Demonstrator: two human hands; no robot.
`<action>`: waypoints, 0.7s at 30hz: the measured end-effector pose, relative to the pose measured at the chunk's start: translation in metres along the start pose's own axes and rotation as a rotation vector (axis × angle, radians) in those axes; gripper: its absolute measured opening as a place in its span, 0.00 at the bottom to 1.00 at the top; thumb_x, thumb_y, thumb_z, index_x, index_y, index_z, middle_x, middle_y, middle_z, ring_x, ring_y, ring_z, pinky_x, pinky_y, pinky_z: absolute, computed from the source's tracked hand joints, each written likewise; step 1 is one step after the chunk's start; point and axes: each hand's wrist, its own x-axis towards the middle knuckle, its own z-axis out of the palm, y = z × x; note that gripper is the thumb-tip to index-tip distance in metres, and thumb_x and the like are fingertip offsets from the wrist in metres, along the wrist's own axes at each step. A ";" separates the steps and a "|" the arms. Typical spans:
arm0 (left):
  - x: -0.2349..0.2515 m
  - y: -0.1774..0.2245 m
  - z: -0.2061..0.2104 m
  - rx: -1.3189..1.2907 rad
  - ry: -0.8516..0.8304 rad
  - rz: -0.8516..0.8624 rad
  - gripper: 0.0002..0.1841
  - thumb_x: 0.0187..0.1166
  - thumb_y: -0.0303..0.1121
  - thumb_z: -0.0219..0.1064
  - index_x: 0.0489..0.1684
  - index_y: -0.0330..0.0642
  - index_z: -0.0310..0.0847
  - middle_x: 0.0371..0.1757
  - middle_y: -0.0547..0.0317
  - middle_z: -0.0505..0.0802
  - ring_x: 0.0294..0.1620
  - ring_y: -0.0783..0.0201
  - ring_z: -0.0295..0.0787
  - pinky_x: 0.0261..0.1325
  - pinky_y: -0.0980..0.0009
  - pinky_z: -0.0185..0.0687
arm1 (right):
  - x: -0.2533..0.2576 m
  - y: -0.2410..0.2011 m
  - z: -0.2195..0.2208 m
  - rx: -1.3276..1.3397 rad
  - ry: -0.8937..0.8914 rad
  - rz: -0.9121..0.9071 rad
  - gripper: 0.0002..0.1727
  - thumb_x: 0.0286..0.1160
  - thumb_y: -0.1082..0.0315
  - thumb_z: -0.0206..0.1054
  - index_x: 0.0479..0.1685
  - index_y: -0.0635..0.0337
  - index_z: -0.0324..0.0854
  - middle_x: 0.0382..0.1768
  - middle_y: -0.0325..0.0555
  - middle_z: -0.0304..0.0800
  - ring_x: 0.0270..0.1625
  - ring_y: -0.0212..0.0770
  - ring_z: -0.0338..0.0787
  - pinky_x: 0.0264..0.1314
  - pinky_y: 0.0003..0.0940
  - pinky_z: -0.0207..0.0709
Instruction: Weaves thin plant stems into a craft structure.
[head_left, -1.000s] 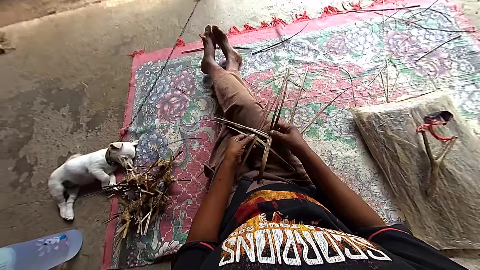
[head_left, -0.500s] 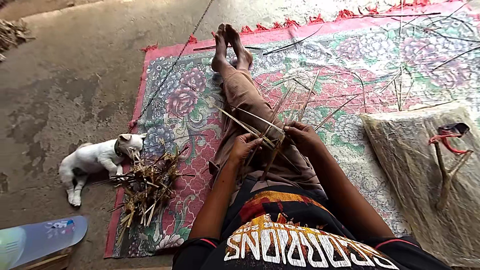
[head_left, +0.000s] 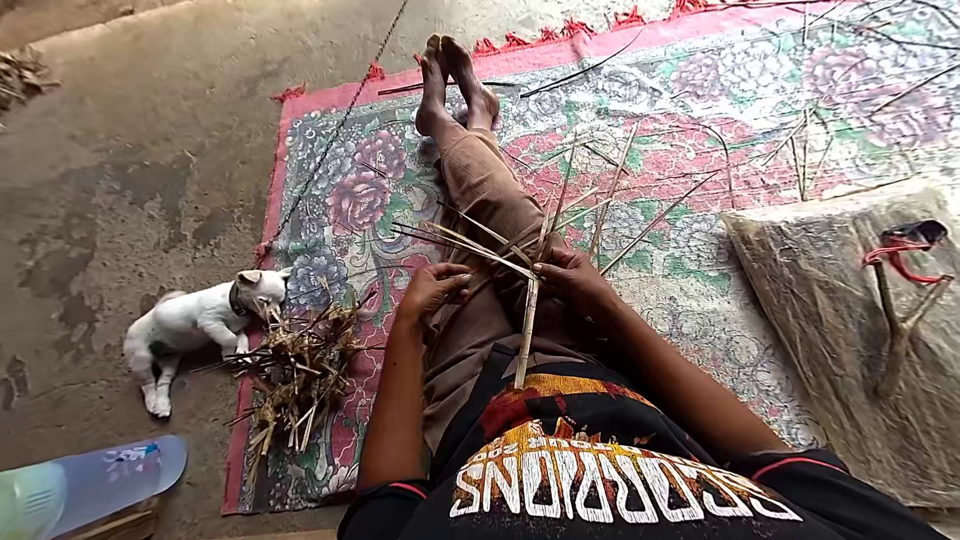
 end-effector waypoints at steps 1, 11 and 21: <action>-0.013 0.003 -0.024 0.023 0.062 -0.004 0.09 0.81 0.27 0.68 0.55 0.40 0.85 0.38 0.60 0.92 0.28 0.72 0.88 0.37 0.74 0.88 | 0.000 0.000 0.000 -0.008 -0.001 -0.013 0.03 0.80 0.76 0.65 0.44 0.61 0.83 0.32 0.37 0.89 0.31 0.28 0.86 0.37 0.27 0.84; -0.078 0.026 -0.081 -0.678 0.670 0.593 0.13 0.94 0.35 0.48 0.52 0.55 0.82 0.33 0.77 0.88 0.32 0.82 0.86 0.39 0.85 0.85 | -0.008 -0.017 0.011 -0.061 0.101 -0.053 0.05 0.82 0.77 0.62 0.50 0.63 0.80 0.34 0.40 0.88 0.32 0.30 0.87 0.39 0.29 0.86; 0.003 0.039 0.099 -0.167 -0.097 0.094 0.05 0.84 0.29 0.66 0.47 0.38 0.85 0.37 0.60 0.92 0.32 0.72 0.86 0.36 0.75 0.83 | -0.018 -0.038 0.014 -0.089 0.158 -0.127 0.12 0.73 0.84 0.68 0.52 0.66 0.79 0.38 0.45 0.91 0.36 0.37 0.93 0.43 0.37 0.92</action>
